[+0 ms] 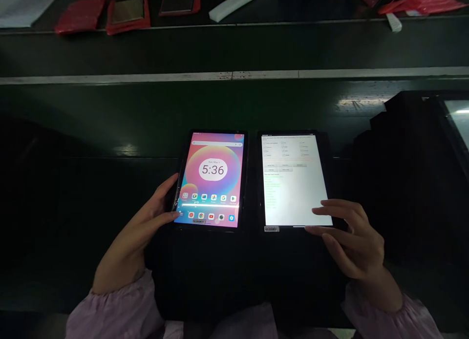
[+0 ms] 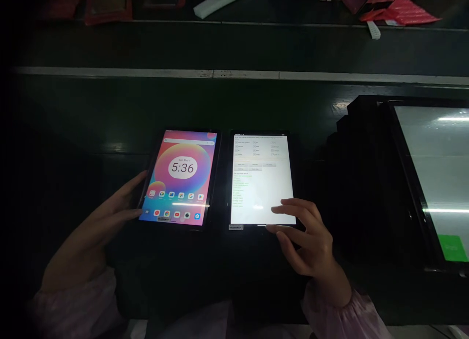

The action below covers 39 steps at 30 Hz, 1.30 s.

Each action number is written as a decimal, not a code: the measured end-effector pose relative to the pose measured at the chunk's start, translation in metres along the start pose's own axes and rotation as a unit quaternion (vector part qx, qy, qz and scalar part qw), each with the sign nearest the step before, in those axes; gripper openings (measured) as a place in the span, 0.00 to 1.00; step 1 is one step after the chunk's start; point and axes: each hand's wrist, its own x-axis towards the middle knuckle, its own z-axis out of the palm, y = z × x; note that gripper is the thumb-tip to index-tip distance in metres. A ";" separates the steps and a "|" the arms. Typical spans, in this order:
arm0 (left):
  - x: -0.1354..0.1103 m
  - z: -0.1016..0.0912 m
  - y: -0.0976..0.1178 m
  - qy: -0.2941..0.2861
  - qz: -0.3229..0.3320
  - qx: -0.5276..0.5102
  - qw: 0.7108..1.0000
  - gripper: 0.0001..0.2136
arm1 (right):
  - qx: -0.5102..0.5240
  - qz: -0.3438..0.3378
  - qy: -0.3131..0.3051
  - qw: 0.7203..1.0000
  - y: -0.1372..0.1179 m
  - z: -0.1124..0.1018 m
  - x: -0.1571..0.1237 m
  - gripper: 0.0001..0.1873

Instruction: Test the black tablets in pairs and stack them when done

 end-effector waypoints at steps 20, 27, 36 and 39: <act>0.003 0.002 0.006 0.029 -0.026 0.019 0.999 0.44 | -0.108 0.082 -0.007 0.991 0.008 0.009 -0.016 0.17; 0.001 0.003 0.006 0.008 -0.027 0.058 0.998 0.56 | -0.090 0.083 0.004 0.992 0.006 0.007 -0.012 0.16; 0.003 -0.001 0.006 -0.003 -0.012 0.031 0.999 0.50 | -0.065 0.114 0.032 0.991 0.001 0.007 -0.011 0.15; 0.002 -0.003 0.009 -0.002 -0.024 0.013 1.000 0.46 | -0.061 0.123 0.035 0.990 0.000 0.008 -0.011 0.15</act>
